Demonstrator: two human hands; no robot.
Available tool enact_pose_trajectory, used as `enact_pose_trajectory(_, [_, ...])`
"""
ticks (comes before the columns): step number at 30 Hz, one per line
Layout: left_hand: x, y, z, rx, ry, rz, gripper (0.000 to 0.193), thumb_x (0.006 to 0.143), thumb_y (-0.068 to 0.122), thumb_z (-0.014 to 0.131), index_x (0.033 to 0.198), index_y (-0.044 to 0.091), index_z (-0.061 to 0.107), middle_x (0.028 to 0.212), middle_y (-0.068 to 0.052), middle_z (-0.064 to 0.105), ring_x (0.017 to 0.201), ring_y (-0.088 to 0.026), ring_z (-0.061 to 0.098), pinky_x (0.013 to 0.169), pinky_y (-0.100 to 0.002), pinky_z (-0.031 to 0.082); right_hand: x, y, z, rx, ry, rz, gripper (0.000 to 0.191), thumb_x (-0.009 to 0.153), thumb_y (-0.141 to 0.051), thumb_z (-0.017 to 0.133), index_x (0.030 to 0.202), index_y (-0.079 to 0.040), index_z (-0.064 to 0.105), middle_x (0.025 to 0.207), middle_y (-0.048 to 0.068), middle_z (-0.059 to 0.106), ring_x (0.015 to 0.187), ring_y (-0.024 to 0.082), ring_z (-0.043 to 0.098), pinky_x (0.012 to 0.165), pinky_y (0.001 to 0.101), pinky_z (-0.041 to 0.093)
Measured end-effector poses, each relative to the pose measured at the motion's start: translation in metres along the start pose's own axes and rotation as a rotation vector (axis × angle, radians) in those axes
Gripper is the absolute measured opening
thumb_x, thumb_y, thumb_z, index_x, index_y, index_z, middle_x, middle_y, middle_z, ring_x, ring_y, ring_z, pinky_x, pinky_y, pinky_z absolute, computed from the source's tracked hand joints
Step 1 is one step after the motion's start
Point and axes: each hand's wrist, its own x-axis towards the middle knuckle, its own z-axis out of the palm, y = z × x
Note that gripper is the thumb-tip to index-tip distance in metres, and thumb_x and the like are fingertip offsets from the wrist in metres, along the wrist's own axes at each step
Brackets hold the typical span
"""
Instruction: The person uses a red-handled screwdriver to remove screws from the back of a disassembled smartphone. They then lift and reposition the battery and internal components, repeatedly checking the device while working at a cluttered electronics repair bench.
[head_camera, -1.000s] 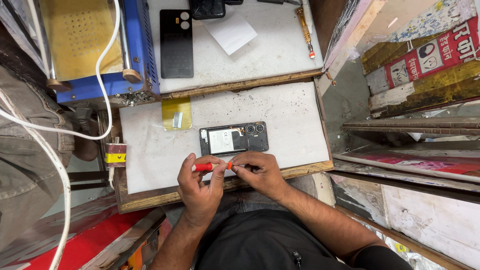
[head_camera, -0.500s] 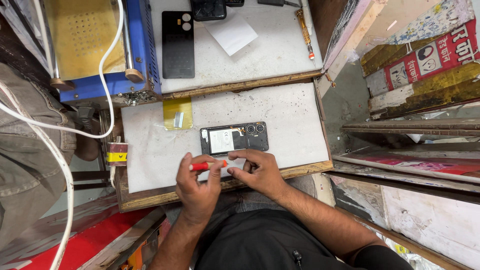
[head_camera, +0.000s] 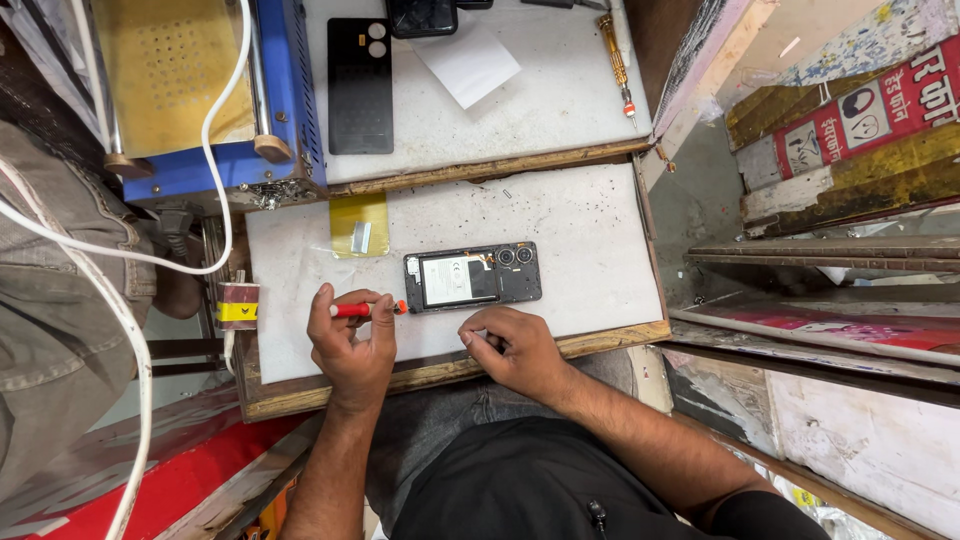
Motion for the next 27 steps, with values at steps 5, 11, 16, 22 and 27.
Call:
enact_pose_trajectory(5, [-0.004,-0.004,0.002,0.020,-0.009,-0.020,0.068,0.100,-0.001,0.072,0.149,0.008,0.025,0.102,-0.017,0.070,0.092,-0.022,0.074,0.074,-0.029,0.064,0.001,-0.004,0.000,-0.046,-0.011,-0.032,0.008,0.096,-0.012,0.071,0.098,-0.005,0.073,0.084,0.006,0.074,0.065,0.011,0.070,0.055,0.0244,0.056])
enact_pose_trajectory(11, [-0.004,-0.009,0.001,0.064,-0.020,-0.038,0.066,0.099,0.000,0.072,0.147,0.006,0.027,0.099,-0.015,0.070,0.087,-0.020,0.074,0.068,-0.027,0.063,0.004,-0.004,0.004,-0.054,-0.023,-0.071,0.007,0.095,-0.011,0.072,0.099,-0.005,0.073,0.086,0.006,0.075,0.067,0.011,0.070,0.056,0.0244,0.058])
enact_pose_trajectory(16, [-0.003,-0.012,0.003,0.119,-0.024,0.010,0.065,0.099,0.000,0.073,0.146,0.007,0.028,0.097,-0.014,0.070,0.084,-0.021,0.074,0.067,-0.027,0.062,0.003,-0.002,0.004,-0.046,-0.035,-0.057,0.007,0.095,-0.010,0.072,0.099,-0.005,0.073,0.085,0.006,0.075,0.066,0.011,0.070,0.056,0.0243,0.057])
enact_pose_trajectory(22, [0.011,0.001,0.002,0.089,-0.186,0.109,0.053,0.100,0.007,0.071,0.140,0.013,0.036,0.116,-0.018,0.070,0.100,-0.025,0.072,0.082,-0.034,0.064,0.003,0.001,0.003,-0.047,-0.058,-0.081,0.008,0.095,-0.011,0.072,0.100,-0.005,0.073,0.087,0.006,0.076,0.067,0.011,0.070,0.056,0.0241,0.058])
enact_pose_trajectory(27, [0.026,0.026,-0.015,0.057,-0.355,0.136,0.049,0.100,0.009,0.069,0.144,0.020,0.050,0.114,-0.014,0.070,0.103,-0.026,0.072,0.086,-0.036,0.065,0.003,-0.021,-0.010,0.193,-0.283,-0.057,0.020,0.099,-0.016,0.066,0.115,-0.007,0.074,0.104,0.009,0.079,0.082,0.016,0.077,0.069,0.0288,0.065])
